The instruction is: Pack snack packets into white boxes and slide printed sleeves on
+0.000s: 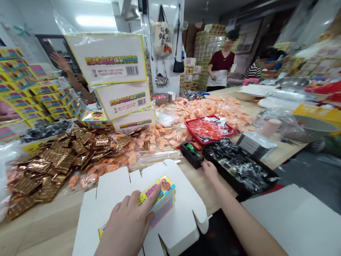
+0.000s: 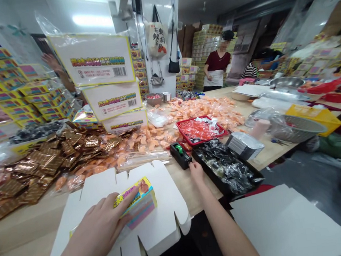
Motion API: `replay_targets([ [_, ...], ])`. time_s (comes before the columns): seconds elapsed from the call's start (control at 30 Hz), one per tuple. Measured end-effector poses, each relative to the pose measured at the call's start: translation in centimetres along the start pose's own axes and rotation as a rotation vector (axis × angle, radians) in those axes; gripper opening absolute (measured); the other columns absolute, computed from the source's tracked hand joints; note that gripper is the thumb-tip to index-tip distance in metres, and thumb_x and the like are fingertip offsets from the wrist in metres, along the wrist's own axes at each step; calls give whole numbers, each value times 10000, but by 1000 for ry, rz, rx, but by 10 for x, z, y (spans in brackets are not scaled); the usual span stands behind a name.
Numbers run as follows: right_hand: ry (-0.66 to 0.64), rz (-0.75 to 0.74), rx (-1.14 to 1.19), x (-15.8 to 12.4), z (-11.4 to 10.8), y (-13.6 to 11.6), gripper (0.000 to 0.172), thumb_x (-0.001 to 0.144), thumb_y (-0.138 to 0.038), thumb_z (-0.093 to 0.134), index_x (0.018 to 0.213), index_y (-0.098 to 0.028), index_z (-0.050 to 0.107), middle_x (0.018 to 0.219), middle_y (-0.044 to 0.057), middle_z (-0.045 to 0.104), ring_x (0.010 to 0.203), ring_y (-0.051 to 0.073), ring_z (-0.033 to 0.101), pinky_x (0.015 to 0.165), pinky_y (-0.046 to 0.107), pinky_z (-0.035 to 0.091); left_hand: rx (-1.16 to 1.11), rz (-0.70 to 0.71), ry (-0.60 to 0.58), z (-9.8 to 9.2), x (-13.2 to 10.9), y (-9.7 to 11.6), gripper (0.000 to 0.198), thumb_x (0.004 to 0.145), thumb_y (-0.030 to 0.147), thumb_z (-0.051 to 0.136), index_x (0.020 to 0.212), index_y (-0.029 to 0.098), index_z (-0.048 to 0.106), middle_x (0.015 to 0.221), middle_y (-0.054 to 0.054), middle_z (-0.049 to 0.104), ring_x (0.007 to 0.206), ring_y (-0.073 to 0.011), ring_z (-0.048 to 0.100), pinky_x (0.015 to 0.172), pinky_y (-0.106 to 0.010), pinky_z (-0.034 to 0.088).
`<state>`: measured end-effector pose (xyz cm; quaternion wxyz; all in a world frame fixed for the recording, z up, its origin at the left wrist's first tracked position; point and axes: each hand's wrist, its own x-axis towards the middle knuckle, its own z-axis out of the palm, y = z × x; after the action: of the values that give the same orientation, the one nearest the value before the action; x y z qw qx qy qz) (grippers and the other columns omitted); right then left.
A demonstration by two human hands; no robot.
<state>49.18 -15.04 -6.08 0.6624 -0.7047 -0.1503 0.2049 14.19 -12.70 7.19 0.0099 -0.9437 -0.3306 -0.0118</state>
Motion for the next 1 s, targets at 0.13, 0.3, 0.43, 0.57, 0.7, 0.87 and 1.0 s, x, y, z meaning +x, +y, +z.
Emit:
replay_targets([
  [0.13, -42, -48, 33, -33, -2, -9, 354, 814, -521, 600, 737, -176, 575, 621, -8, 560, 599, 151, 535, 564, 277, 452, -63, 26, 82, -8, -3, 3, 604, 923, 226, 436, 1476, 407, 279, 1219, -105, 538, 1069, -302, 548, 864, -464, 462],
  [0.3, -327, -100, 99, -109, -1, -47, 361, 760, -502, 679, 907, -173, 657, 636, -25, 541, 563, 120, 491, 547, 266, 437, -112, 141, 168, -14, -7, 7, 509, 903, 124, 429, 1389, 272, 441, 1246, -102, 564, 1123, -275, 522, 942, -466, 460],
  [0.43, -619, -81, 134, -170, 18, -85, 422, 781, -482, 694, 1084, -189, 694, 617, -22, 559, 540, 111, 490, 530, 267, 440, -88, 150, 286, -8, -13, 11, 437, 888, 54, 449, 1285, 222, 526, 1186, -105, 617, 1056, -243, 578, 875, -413, 531],
  [0.57, -715, -22, 138, -197, 41, -93, 642, 755, -513, 711, 1296, -188, 595, 582, -32, 552, 521, 118, 488, 484, 259, 417, -108, 160, 366, -1, -20, 13, 308, 930, 96, 458, 1217, 177, 538, 1126, -94, 635, 1086, -236, 579, 882, -388, 539],
  [0.7, -663, -42, 76, -200, 50, -80, 675, 772, -514, 691, 1323, -153, 546, 575, -27, 557, 499, 123, 478, 466, 265, 410, -171, 180, 363, 2, -22, 10, 212, 966, 136, 413, 1113, 161, 564, 1093, -86, 627, 1083, -233, 566, 891, -374, 524],
  [0.87, -636, -49, 57, -200, 51, -72, 657, 805, -485, 663, 1351, -173, 474, 575, -43, 530, 516, 127, 472, 474, 259, 405, -138, 185, 341, -2, -23, 12, 342, 947, 123, 429, 1276, 184, 497, 1092, -88, 594, 1034, -247, 542, 885, -406, 509],
  [1.0, -677, -92, 84, -204, 45, -66, 580, 855, -443, 619, 1354, -203, 444, 620, -41, 530, 571, 130, 484, 538, 262, 436, -172, 71, 312, -8, -18, 17, 340, 948, 196, 463, 1282, 213, 521, 1020, -84, 571, 940, -243, 525, 813, -392, 511],
])
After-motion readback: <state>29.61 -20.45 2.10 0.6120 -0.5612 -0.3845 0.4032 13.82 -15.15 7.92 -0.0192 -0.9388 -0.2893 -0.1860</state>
